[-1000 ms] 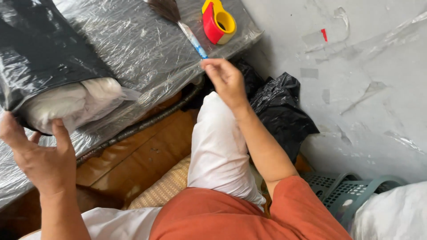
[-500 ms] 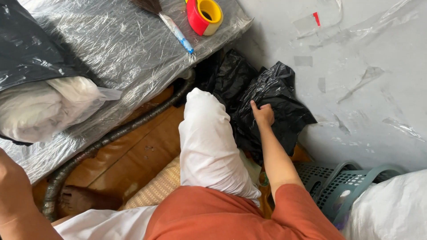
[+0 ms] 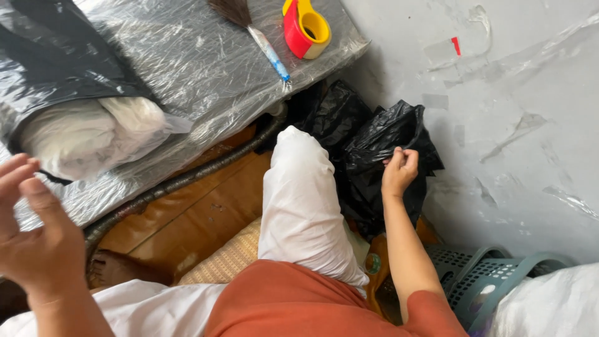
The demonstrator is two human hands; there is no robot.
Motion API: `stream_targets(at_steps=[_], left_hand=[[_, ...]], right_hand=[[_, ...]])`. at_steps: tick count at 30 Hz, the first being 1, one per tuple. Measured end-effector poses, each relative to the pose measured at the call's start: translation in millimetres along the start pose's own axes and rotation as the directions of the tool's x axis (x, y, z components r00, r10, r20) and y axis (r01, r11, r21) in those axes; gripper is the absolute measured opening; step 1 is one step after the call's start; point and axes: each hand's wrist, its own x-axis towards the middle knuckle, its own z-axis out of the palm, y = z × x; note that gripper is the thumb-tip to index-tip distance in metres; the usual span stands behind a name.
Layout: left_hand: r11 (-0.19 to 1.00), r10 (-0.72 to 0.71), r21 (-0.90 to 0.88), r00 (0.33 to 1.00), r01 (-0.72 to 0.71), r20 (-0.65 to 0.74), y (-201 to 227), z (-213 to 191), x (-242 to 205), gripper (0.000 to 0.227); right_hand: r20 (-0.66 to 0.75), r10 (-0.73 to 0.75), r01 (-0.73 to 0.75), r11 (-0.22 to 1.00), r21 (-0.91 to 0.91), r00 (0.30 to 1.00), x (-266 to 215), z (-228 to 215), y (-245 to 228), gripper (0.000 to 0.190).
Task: The person is wrapping a white pillow in clear plastic, then inserting it into a black plastic shipping bag and sealing it with tape.
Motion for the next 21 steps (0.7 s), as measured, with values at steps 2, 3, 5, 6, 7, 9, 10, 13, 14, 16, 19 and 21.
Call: stream_targets(at_steps=[2,3,5,6,7,9,10,13,14,16,19,21], left_hand=[[0.998,0.009,-0.069,1.0,-0.01,-0.011,21.6,6.0,11.2,0.018],[0.999,0.0,-0.049,1.0,-0.001,-0.027,41.3,11.7,17.0,0.018],[0.989,-0.034,-0.139,0.997,0.042,0.064,78.9,22.4,30.8,0.024],[0.992,-0.045,-0.116,0.998,0.05,0.044,90.5,26.0,32.1,0.024],[0.982,0.016,-0.186,0.994,0.005,0.111,101.8,30.1,34.0,0.033],[0.971,0.073,-0.237,0.985,-0.035,0.156,118.9,42.6,37.8,0.043],[0.952,0.169,-0.282,0.972,-0.118,0.164,124.1,50.4,38.8,0.058],[0.926,0.304,-0.291,0.932,-0.24,0.196,139.6,59.5,44.5,0.085],[0.918,0.35,-0.278,0.907,-0.282,0.235,145.1,61.0,46.6,0.097],[0.927,0.337,-0.251,0.913,-0.279,0.229,148.3,61.2,45.5,0.086],[0.938,0.308,-0.196,0.946,-0.286,0.097,139.8,70.8,31.4,0.055],[0.943,0.289,-0.16,0.957,-0.291,-0.036,130.0,66.7,21.3,0.035]], right_hand=[[0.019,-0.079,0.075,0.983,0.165,0.997,-1.4,-1.5,-40.1,0.009],[0.039,-0.091,0.082,0.98,0.181,0.995,-2.0,-4.7,-63.7,0.009],[0.022,-0.256,0.239,0.927,0.288,0.966,-1.9,-7.6,-111.9,0.007],[0.041,-0.27,0.244,0.919,0.311,0.962,-6.8,-9.2,-139.3,0.007],[0.056,-0.292,0.26,0.912,0.318,0.955,-11.8,-12.0,-166.3,0.007],[0.081,-0.33,0.283,0.893,0.349,0.941,-24.5,-14.6,-213.7,0.008],[0.134,-0.333,0.242,0.86,0.449,0.933,-33.9,-15.5,-234.0,0.007],[0.22,-0.369,0.183,0.793,0.581,0.903,-66.2,-11.6,-280.3,0.006],[0.241,-0.384,0.171,0.777,0.605,0.891,-77.7,-10.5,-292.5,0.005],[0.322,-0.378,0.048,0.71,0.702,0.868,-93.3,-3.3,-306.9,0.006],[0.39,-0.414,-0.023,0.661,0.75,0.822,-106.2,11.9,-319.3,0.008],[0.38,-0.454,0.039,0.681,0.731,0.806,-104.0,19.8,-312.4,0.014]])
